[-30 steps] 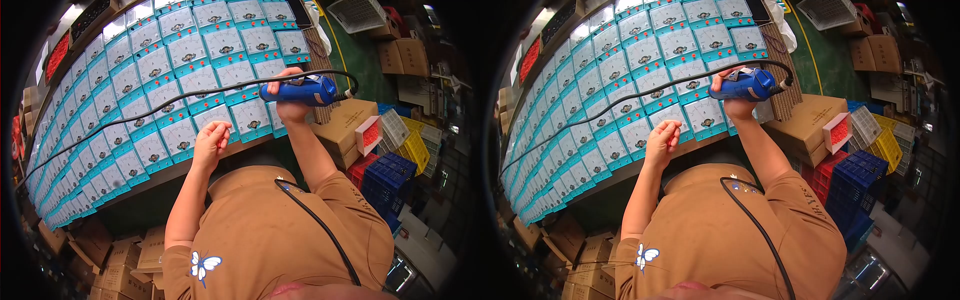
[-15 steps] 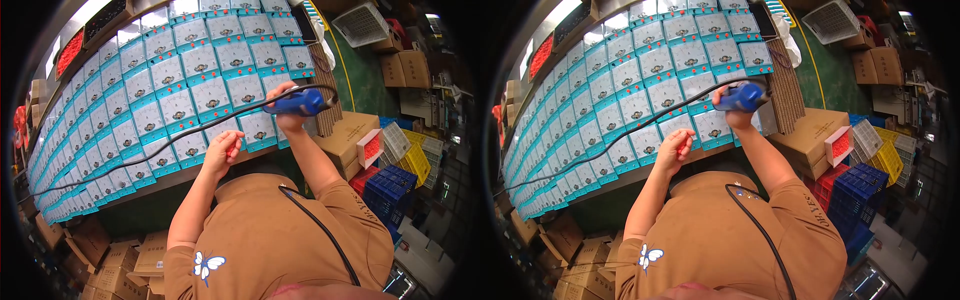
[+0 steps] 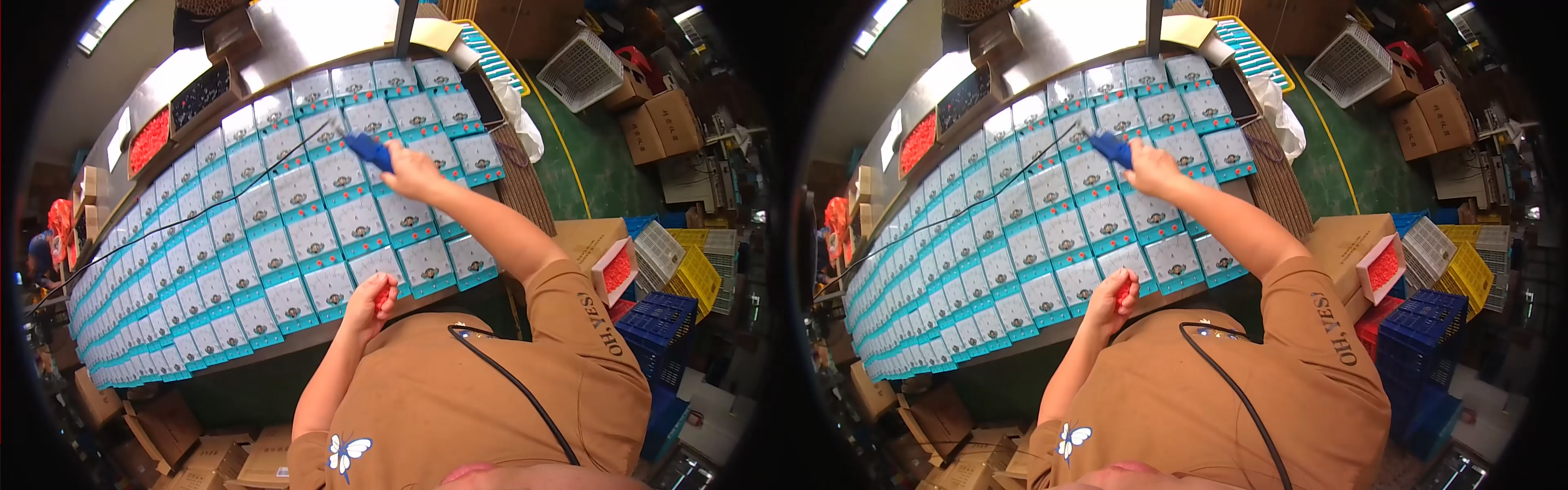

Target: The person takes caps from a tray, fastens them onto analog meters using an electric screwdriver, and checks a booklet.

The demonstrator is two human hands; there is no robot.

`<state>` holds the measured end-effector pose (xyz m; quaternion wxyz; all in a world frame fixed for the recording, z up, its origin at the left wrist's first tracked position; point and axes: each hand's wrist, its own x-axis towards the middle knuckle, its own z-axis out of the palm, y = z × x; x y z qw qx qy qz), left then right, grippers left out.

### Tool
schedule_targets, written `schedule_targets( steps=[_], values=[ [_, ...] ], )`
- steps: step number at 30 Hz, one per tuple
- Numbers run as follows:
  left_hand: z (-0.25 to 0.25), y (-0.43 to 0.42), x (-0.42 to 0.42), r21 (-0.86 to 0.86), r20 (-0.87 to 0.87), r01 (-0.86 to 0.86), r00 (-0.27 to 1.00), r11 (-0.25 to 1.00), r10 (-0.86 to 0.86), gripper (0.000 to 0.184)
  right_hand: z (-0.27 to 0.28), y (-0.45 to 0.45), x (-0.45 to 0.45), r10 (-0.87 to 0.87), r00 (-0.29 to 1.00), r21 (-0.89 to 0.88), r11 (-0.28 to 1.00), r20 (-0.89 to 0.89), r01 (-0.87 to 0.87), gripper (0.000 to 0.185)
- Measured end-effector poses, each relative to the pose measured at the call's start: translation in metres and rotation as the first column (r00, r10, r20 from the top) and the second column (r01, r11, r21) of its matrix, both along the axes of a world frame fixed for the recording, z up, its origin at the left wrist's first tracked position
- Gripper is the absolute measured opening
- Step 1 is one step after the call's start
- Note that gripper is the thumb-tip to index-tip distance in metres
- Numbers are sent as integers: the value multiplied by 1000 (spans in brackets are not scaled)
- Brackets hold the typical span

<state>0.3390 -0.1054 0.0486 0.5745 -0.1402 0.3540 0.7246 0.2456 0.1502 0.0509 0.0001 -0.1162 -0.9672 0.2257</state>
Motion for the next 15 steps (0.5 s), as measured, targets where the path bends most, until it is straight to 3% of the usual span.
schedule_targets(
  steps=[3,8,11,12,13,14,15],
  values=[
    [3,-2,-3,-21,12,-29,1000,999,29,23,-9,-8,-6,153,987,198,967,55,-161,44],
    [9,4,-13,59,61,-84,995,995,81,26,-23,-11,-11,255,959,216,936,123,-276,53],
    [8,7,-21,97,61,-87,995,992,81,26,15,2,-16,324,897,149,913,301,-380,61],
    [10,8,-24,91,69,-100,993,991,94,27,28,16,-26,281,903,81,943,324,-323,70],
    [12,10,-27,89,73,-111,992,990,105,27,20,40,-42,149,955,93,980,257,-178,67],
    [14,11,-30,88,77,-125,990,988,118,27,5,77,-56,-10,998,-103,995,-54,4,55],
    [14,12,-33,87,80,-140,988,986,133,27,3,117,-75,-294,951,-468,857,-99,216,41]
  ],
)
